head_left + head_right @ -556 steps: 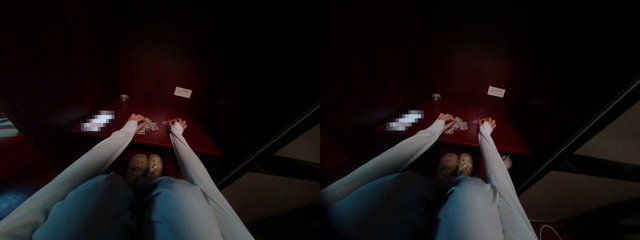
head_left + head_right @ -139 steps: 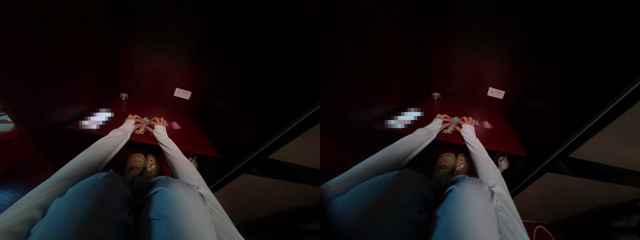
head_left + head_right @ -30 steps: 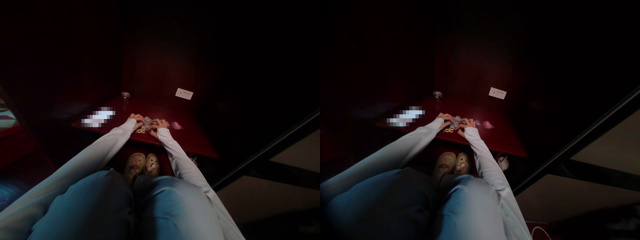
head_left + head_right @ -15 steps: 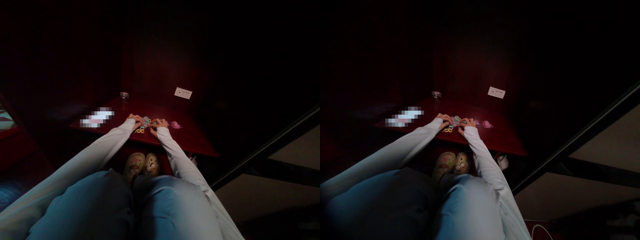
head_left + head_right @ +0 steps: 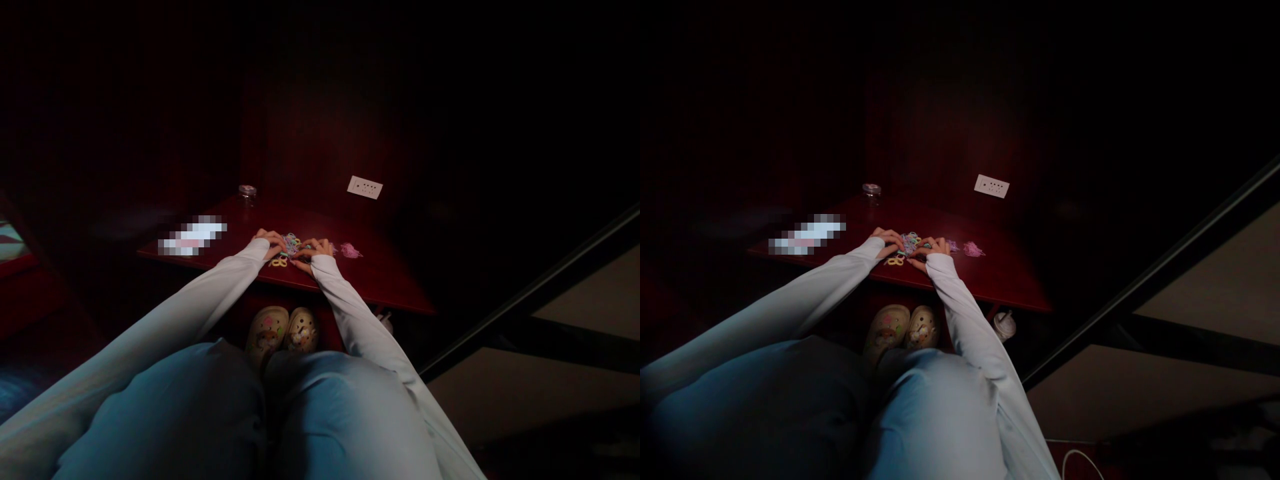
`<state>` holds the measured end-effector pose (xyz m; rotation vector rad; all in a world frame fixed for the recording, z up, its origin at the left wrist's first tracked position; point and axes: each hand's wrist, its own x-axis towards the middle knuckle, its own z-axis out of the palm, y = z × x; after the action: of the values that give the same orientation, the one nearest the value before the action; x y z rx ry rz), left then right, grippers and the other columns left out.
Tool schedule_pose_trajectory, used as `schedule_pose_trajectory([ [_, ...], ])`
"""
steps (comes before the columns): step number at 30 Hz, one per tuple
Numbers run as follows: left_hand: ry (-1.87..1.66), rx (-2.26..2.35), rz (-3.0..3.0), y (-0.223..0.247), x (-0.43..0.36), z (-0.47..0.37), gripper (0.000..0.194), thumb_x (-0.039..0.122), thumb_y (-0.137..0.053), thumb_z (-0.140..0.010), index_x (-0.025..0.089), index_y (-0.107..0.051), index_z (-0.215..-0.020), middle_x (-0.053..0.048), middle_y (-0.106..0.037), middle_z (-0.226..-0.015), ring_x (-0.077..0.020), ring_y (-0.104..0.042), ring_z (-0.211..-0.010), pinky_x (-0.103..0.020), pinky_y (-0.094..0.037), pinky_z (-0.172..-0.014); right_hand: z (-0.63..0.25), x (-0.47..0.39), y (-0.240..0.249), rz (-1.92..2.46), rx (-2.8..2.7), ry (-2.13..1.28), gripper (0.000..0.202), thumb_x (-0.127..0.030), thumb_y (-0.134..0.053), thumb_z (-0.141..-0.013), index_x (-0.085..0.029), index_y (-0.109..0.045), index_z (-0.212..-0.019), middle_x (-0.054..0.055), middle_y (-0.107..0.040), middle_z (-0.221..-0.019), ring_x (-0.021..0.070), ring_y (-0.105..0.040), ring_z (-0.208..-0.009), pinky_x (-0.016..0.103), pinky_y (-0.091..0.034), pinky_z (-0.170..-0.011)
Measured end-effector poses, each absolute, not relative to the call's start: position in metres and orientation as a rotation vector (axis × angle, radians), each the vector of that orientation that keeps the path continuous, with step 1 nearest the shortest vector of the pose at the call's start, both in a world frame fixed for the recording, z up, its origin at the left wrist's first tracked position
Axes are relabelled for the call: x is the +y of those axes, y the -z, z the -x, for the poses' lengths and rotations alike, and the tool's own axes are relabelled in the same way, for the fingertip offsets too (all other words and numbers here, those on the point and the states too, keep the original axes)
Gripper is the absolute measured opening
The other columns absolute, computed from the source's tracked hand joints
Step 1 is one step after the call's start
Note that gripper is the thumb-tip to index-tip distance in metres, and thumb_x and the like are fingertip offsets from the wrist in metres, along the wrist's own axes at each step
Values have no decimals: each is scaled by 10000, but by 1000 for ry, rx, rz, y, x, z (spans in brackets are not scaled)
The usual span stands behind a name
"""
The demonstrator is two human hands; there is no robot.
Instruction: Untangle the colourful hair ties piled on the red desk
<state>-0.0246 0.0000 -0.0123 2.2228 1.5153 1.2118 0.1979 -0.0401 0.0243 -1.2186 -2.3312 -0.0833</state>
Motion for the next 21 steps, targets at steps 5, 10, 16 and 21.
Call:
schedule_pose_trajectory([
  [5, -1260, 1500, -2222, 16, 2, 25, 161, 327, -687, -843, 272, -804, -747, -31, -762, -1032, -265, -562, -1045, -471, -382, -1039, -199, -36, -22, 1216, -2307, 53, 225, -529, -716, -906, -342, -837, -939, 18, -684, -1247, 258, -403, -1139, 432, -280, -1031],
  [10, -1243, 1473, -2233, 15, 1, 26, 133, 270, -699, -836, 260, -801, -751, -30, -757, -1031, -262, -561, -1056, -459, -364, -1049, -200, -30, -19, 1197, -2325, 45, 251, -502, -684, -936, -301, -833, -912, 30, -699, -1226, 264, -407, -1122, 426, -301, -1001],
  [16, -1272, 1480, -2237, 15, 0, 25, 135, 261, -706, -829, 275, -806, -739, -10, -759, -1016, -252, -553, -1031, -435, -372, -1025, -197, -32, -20, 1189, -2333, 94, 259, -537, -713, -904, -305, -822, -939, 32, -687, -1231, 263, -414, -1106, 413, -319, -973],
  [21, -1293, 1488, -2233, 17, 2, 24, 142, 266, -698, -820, 278, -806, -730, -2, -759, -997, -240, -550, -1013, -430, -376, -1022, -198, -31, -17, 1212, -2296, 77, 246, -526, -734, -892, -300, -817, -941, 29, -673, -1253, 262, -410, -1132, 413, -314, -984],
])
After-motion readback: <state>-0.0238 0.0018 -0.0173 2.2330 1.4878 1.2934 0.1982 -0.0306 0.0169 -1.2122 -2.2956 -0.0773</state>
